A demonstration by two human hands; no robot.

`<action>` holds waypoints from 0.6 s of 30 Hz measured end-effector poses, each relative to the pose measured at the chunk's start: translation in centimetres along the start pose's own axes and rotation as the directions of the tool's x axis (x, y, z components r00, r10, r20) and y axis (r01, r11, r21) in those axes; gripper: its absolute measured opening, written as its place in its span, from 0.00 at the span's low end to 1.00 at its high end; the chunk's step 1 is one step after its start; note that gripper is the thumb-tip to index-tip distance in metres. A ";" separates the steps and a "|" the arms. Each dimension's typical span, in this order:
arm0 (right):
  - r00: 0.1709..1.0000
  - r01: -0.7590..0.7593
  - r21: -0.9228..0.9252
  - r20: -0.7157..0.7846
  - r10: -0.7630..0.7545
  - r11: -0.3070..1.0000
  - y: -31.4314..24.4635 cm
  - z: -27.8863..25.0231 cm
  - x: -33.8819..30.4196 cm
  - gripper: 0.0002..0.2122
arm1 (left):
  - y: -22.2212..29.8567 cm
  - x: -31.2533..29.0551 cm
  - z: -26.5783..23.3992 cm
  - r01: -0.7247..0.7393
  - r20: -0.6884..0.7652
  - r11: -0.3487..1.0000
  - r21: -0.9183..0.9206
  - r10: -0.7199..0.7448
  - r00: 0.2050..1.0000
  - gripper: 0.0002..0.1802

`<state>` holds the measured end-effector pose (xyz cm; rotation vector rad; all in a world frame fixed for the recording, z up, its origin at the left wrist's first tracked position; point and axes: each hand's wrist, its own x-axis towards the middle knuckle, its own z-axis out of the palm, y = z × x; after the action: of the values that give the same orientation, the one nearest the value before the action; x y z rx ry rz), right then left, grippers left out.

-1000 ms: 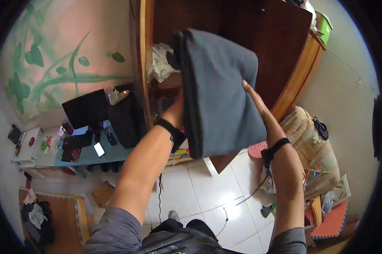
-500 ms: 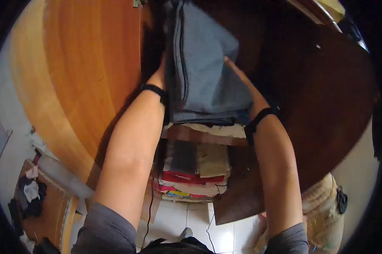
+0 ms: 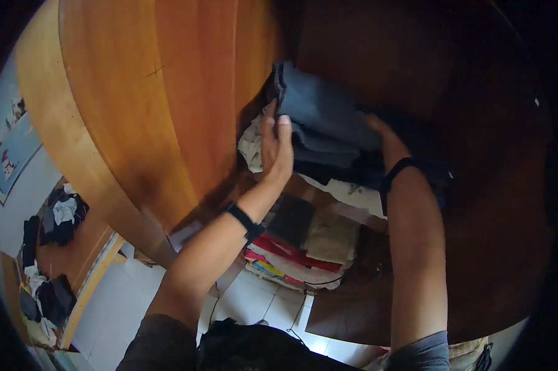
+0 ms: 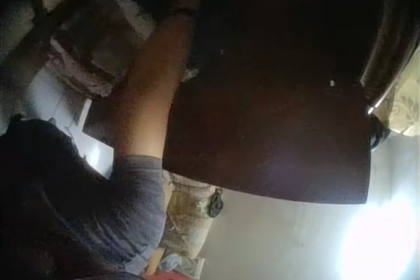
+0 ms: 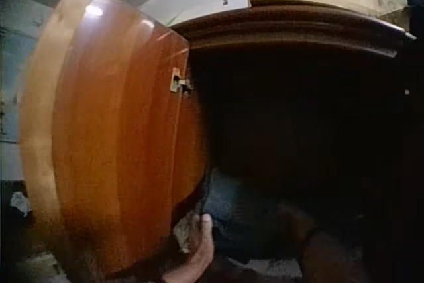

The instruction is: The recorder puts away folded clothes into a wardrobe and then folds a shirt on a bed.

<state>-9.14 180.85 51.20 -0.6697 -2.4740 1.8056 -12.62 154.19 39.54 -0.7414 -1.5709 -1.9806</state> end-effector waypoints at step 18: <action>0.905 0.350 0.228 -0.331 -0.266 0.909 9.9 3.3 3.3 0.47 | -4.3 3.1 -0.4 0.219 -0.037 0.911 0.349 -0.220 0.975 0.39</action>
<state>-9.66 181.36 40.28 -0.4518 -1.9507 1.7397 -17.81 154.51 38.57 -0.4383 -2.0146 -1.7675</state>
